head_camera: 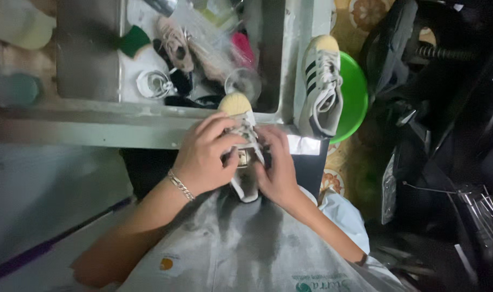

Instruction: The person removes the laces from a white sneaker, rinses the laces under running water, and scrubs the shoe with a brush. They repeat the process for the second shoe, rinsing both the shoes and laces in a sink.

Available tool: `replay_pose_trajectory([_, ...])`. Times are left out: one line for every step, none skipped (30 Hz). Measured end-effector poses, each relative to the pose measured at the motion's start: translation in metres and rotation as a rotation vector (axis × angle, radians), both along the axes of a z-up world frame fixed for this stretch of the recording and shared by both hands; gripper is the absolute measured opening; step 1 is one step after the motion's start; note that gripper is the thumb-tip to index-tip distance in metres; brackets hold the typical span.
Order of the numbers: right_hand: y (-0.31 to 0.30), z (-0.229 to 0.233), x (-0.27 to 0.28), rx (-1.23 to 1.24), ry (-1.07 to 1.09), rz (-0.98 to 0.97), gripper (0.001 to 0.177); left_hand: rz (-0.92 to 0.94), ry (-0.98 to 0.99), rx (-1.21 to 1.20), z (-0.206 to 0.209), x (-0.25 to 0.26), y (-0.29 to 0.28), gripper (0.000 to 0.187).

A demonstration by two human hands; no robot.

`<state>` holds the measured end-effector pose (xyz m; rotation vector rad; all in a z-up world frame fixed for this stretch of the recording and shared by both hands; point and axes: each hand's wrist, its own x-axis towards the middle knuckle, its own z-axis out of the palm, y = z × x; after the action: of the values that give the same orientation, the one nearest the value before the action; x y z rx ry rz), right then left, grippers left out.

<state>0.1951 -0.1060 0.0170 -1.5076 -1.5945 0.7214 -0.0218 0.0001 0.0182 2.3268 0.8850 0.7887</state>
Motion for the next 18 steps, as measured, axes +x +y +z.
replay_pose_trajectory([-0.003, 0.001, 0.003, -0.009, 0.0, 0.006, 0.079, 0.006, 0.0, -0.009, 0.006, -0.004, 0.0, 0.023])
replay_pose_trajectory([-0.005, 0.002, 0.007, 0.052, -0.123, -0.033, 0.078, -0.026, 0.064, -0.047, 0.012, -0.007, 0.0, 0.026])
replay_pose_trajectory([-0.006, 0.002, 0.01, 0.119, -0.245, -0.071, 0.078, -0.057, 0.129, -0.08, 0.018, -0.011, 0.002, 0.028])
replay_pose_trajectory([-0.013, -0.01, 0.012, 0.115, -0.244, -0.065, 0.078, -0.052, 0.129, -0.085, 0.018, -0.011, -0.001, 0.028])
replay_pose_trajectory([-0.02, -0.022, 0.014, 0.069, -0.182, -0.086, 0.069, -0.083, 0.173, -0.095, 0.018, -0.011, -0.003, 0.03])
replay_pose_trajectory([-0.026, -0.034, 0.016, 0.022, -0.12, -0.107, 0.062, -0.114, 0.217, -0.105, 0.019, -0.011, -0.005, 0.031])
replay_pose_trajectory([-0.029, -0.035, 0.012, 0.02, -0.119, -0.105, 0.062, -0.112, 0.217, -0.107, 0.025, -0.008, -0.006, 0.031])
replay_pose_trajectory([-0.033, -0.036, 0.009, -0.003, -0.08, -0.141, 0.065, -0.133, 0.265, -0.121, 0.032, -0.005, -0.007, 0.031])
replay_pose_trajectory([-0.036, -0.037, 0.007, -0.027, -0.043, -0.179, 0.069, -0.156, 0.31, -0.135, 0.038, -0.001, -0.007, 0.031])
replay_pose_trajectory([-0.035, -0.035, 0.008, -0.03, -0.045, -0.179, 0.069, -0.158, 0.308, -0.137, 0.041, 0.001, -0.008, 0.031])
replay_pose_trajectory([-0.034, -0.032, 0.009, -0.022, 0.007, -0.174, 0.07, -0.179, 0.33, -0.207, 0.045, 0.004, -0.009, 0.036])
replay_pose_trajectory([-0.032, -0.03, 0.01, -0.014, 0.06, -0.169, 0.07, -0.2, 0.352, -0.276, 0.048, 0.006, -0.01, 0.043])
replay_pose_trajectory([-0.034, -0.031, 0.011, -0.017, 0.058, -0.171, 0.07, -0.202, 0.35, -0.279, 0.036, 0.003, -0.008, 0.043])
replay_pose_trajectory([-0.035, -0.032, 0.013, -0.026, 0.039, -0.175, 0.065, -0.133, 0.118, -0.3, 0.025, 0.0, -0.007, 0.023])
replay_pose_trajectory([-0.034, -0.033, 0.016, -0.028, 0.018, -0.179, 0.06, -0.063, -0.115, -0.311, 0.013, -0.002, -0.003, 0.022])
replay_pose_trajectory([-0.033, -0.028, 0.019, -0.025, 0.015, -0.181, 0.06, -0.066, -0.119, -0.309, 0.014, -0.01, -0.002, 0.022])
replay_pose_trajectory([-0.032, -0.024, 0.023, -0.042, 0.023, -0.188, 0.059, 0.009, -0.382, -0.503, 0.014, -0.019, -0.002, 0.03])
replay_pose_trajectory([-0.031, -0.02, 0.026, -0.059, 0.031, -0.196, 0.059, 0.085, -0.646, -0.695, 0.015, -0.028, -0.001, 0.038])
